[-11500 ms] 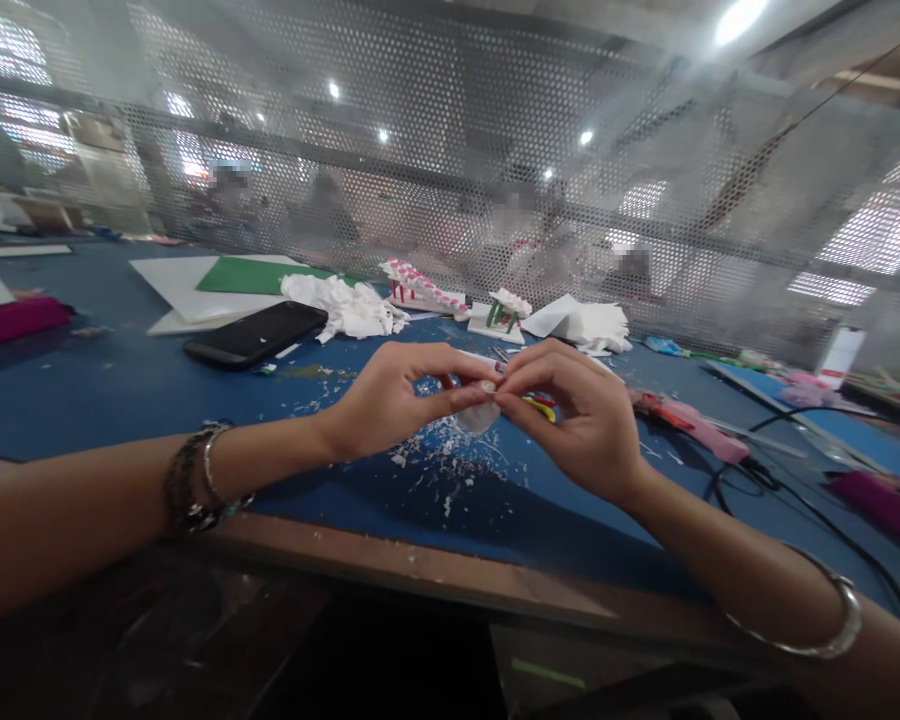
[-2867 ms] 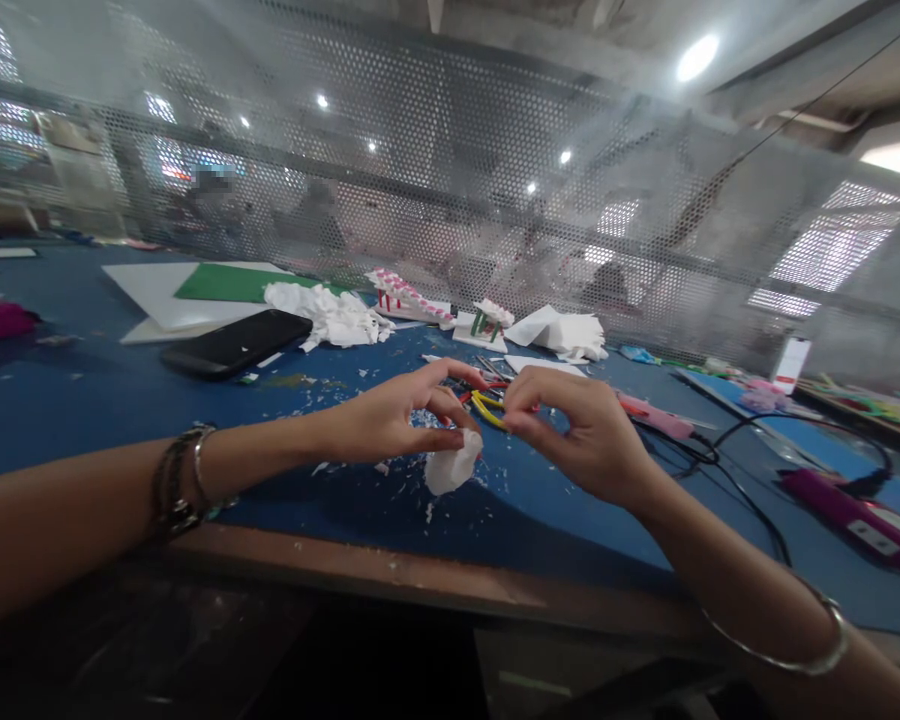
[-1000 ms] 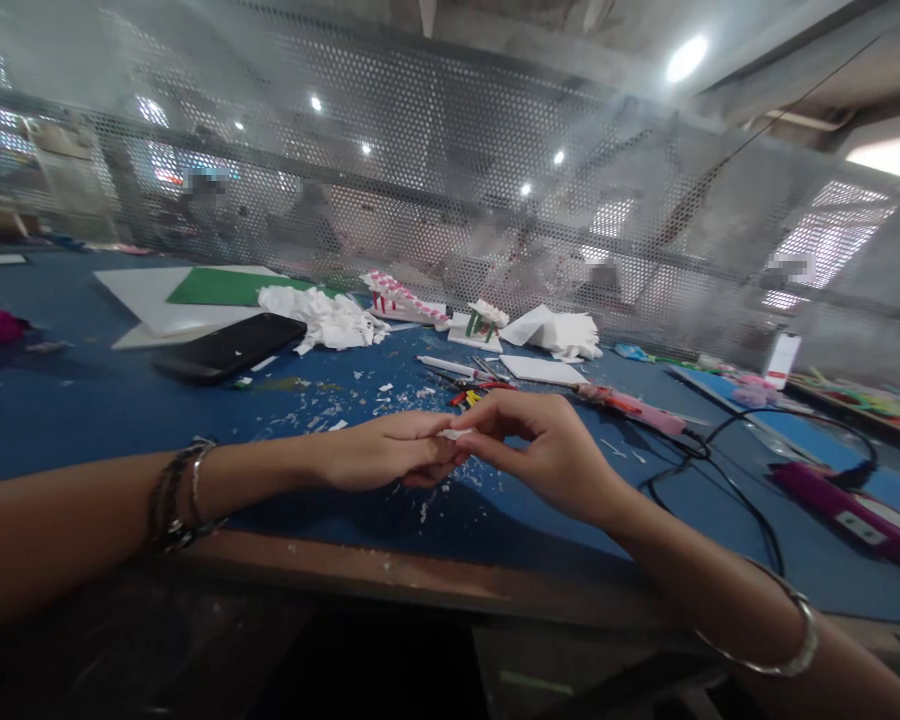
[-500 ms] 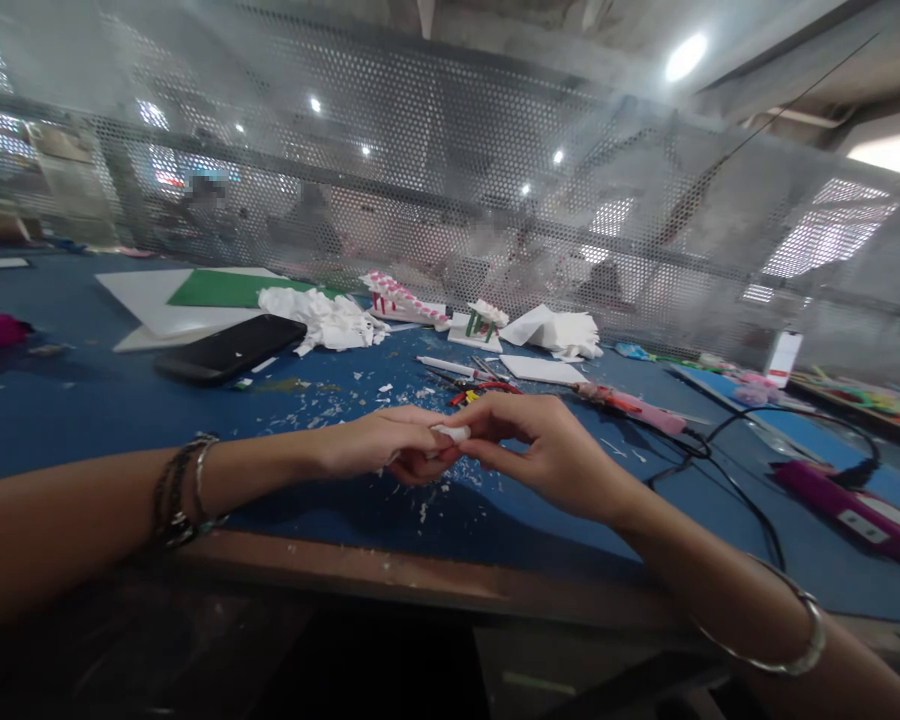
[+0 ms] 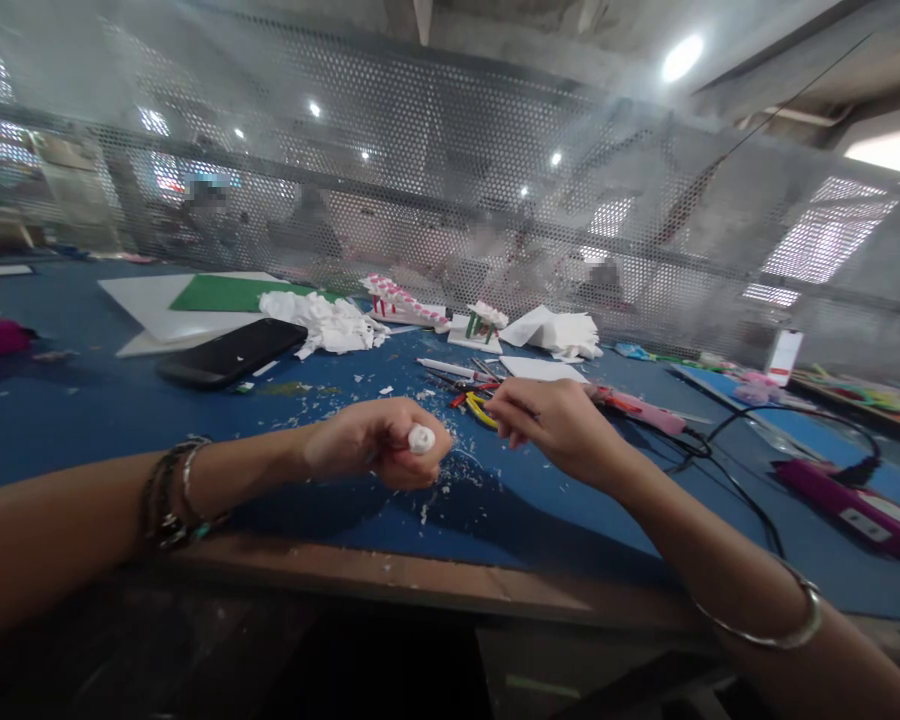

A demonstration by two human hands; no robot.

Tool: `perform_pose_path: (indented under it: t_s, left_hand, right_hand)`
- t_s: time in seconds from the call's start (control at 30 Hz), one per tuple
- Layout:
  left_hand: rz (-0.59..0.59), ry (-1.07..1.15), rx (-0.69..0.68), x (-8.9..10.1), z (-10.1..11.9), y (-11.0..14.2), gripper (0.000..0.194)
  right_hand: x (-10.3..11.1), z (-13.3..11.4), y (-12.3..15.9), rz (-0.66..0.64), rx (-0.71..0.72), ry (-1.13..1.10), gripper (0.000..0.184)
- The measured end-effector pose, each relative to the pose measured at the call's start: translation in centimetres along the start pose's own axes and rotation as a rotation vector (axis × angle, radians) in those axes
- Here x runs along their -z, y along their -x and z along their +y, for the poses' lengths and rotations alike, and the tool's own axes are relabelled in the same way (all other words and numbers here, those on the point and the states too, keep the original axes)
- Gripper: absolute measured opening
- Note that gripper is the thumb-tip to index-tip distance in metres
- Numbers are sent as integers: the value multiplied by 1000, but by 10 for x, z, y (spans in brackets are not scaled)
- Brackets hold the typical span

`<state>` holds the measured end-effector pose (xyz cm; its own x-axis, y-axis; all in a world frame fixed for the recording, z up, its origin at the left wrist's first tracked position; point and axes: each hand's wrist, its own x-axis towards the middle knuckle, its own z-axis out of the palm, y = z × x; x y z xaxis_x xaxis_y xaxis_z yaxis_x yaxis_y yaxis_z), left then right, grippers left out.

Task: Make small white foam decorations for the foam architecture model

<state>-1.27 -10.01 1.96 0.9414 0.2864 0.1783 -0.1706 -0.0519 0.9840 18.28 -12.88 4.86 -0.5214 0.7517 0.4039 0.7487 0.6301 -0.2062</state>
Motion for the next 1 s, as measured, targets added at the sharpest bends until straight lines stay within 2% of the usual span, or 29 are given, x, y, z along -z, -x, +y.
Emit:
perform_pose_path:
  t_s: [0.13,0.23,0.4,0.57,0.67,0.83,1.0]
  left_hand:
    - [-5,-56,-15,0,0,1,24]
    - [10,-55,-29,2,-1,0,23]
    - [57,-107,-18,5,-1,-1,19]
    - [119,-228,101,2,3,-3,14]
    - [120,-250,117,2,4,-3,11]
    - [132,-281,113,5,2,-3,11]
    - [124,-305,101,9,-1,-6,12]
  right_hand:
    - [-2,1,0,89,62,160,39]
    - [-4,2,0,117,80,188,35]
    - [-9,0,-1,-8,55,74,23]
    - [-11,-3,-1,-176,-27,170,14]
    - [-10,-2,1,-152,-78,238,12]
    - [-10,-1,3,-55,-40,292,27]
    - [-8,-1,-2,-119,30,165,30]
